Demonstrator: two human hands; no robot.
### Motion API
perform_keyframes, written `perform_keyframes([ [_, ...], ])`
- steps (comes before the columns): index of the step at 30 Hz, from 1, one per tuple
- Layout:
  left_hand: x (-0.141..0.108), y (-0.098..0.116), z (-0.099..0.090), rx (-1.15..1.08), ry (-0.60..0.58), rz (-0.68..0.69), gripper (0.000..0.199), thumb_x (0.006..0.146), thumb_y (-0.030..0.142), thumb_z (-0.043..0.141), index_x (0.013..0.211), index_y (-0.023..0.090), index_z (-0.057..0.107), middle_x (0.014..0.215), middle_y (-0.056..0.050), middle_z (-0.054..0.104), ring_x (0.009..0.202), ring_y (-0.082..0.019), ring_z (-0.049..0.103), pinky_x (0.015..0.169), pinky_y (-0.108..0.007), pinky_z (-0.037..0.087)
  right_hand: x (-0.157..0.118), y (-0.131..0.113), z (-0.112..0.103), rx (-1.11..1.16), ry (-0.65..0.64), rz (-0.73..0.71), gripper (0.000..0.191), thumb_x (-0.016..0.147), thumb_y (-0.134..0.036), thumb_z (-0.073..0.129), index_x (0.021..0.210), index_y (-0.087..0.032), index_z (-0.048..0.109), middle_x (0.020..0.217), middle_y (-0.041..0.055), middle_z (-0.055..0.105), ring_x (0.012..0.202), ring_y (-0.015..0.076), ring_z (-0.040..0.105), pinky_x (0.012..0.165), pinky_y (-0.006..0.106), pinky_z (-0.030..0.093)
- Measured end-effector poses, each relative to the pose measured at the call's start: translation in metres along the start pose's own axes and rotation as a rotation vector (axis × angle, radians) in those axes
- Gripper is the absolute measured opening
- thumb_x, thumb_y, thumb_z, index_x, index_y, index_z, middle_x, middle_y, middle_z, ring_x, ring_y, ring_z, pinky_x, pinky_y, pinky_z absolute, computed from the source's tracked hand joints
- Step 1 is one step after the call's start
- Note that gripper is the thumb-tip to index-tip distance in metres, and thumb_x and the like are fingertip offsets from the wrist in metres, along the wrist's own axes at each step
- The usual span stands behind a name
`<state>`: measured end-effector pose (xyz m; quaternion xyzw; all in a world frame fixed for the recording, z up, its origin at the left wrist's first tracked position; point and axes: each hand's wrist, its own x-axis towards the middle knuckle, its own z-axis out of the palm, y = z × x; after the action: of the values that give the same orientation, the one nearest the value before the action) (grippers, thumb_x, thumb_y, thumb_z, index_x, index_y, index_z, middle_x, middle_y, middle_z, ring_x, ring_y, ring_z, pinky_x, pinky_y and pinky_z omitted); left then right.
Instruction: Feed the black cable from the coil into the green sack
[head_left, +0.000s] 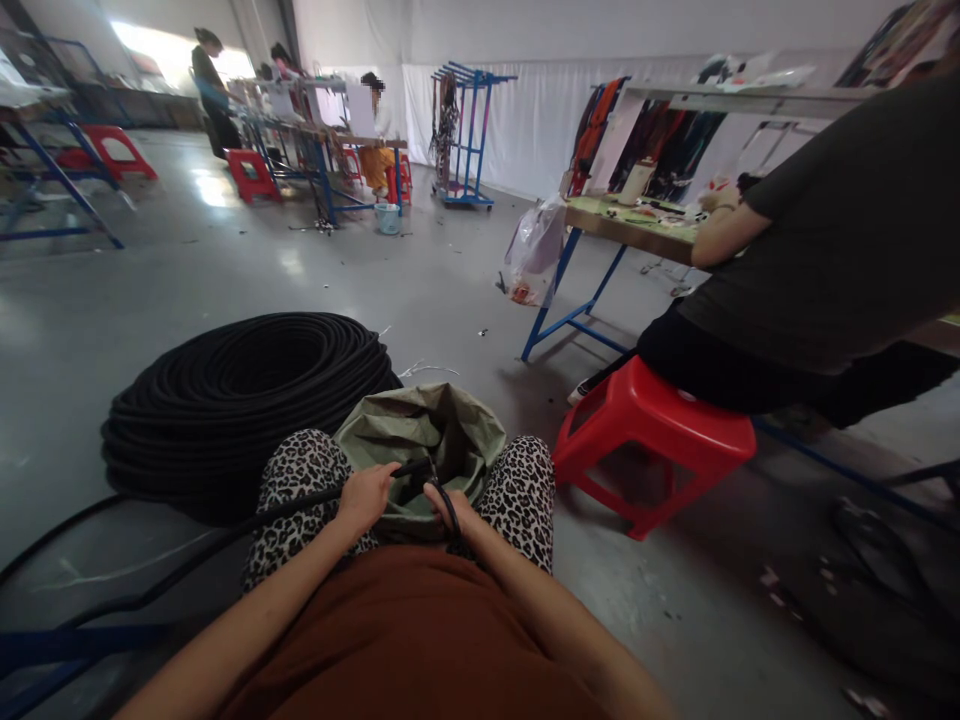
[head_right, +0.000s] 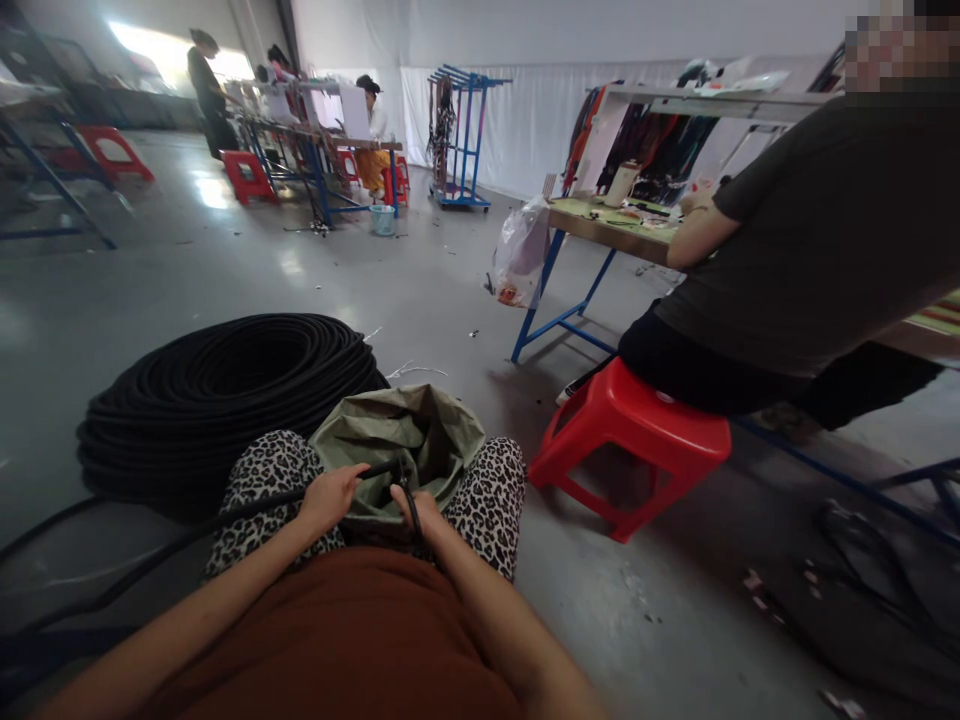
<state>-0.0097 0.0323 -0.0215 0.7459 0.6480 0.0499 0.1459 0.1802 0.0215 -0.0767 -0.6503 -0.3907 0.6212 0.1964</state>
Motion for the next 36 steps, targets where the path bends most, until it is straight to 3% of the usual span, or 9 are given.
perform_keyframes([
  [7, 0.002, 0.003, 0.002, -0.008, -0.022, 0.002, 0.041, 0.094, 0.021, 0.041, 0.13, 0.025, 0.061, 0.122, -0.007, 0.071, 0.107, -0.018, 0.065, 0.093, -0.029, 0.045, -0.002, 0.0, -0.002, -0.132, 0.068, -0.103, 0.047, 0.095, -0.045, 0.053, 0.06, -0.014, 0.056, 0.057, 0.0023, 0.054, 0.05, 0.0113, 0.052, 0.047, 0.019, 0.04],
  [14, 0.003, 0.008, 0.003, -0.018, -0.021, -0.011, 0.041, 0.093, 0.02, 0.043, 0.129, 0.024, 0.062, 0.121, -0.008, 0.071, 0.106, -0.018, 0.066, 0.093, -0.03, 0.046, -0.011, -0.008, 0.0, -0.072, 0.048, -0.011, 0.049, 0.096, -0.047, 0.051, 0.058, -0.016, 0.053, 0.052, 0.0005, 0.05, 0.039, 0.0116, 0.047, 0.04, 0.022, 0.04],
  [24, 0.005, 0.007, 0.005, 0.046, -0.035, -0.008, 0.041, 0.094, 0.02, 0.042, 0.128, 0.024, 0.063, 0.117, -0.009, 0.073, 0.105, -0.021, 0.067, 0.091, -0.032, 0.047, -0.015, -0.009, -0.001, -0.117, 0.026, -0.028, 0.051, 0.096, -0.046, 0.051, 0.053, -0.018, 0.047, 0.049, -0.0001, 0.046, 0.037, 0.0106, 0.045, 0.039, 0.022, 0.039],
  [36, 0.006, 0.009, 0.002, 0.072, -0.06, -0.03, 0.041, 0.093, 0.02, 0.041, 0.129, 0.023, 0.063, 0.119, -0.008, 0.072, 0.106, -0.021, 0.067, 0.091, -0.032, 0.047, -0.011, -0.011, -0.001, -0.118, 0.068, 0.078, 0.044, 0.094, -0.047, 0.055, 0.062, -0.016, 0.053, 0.05, -0.001, 0.047, 0.035, 0.0107, 0.046, 0.035, 0.021, 0.037],
])
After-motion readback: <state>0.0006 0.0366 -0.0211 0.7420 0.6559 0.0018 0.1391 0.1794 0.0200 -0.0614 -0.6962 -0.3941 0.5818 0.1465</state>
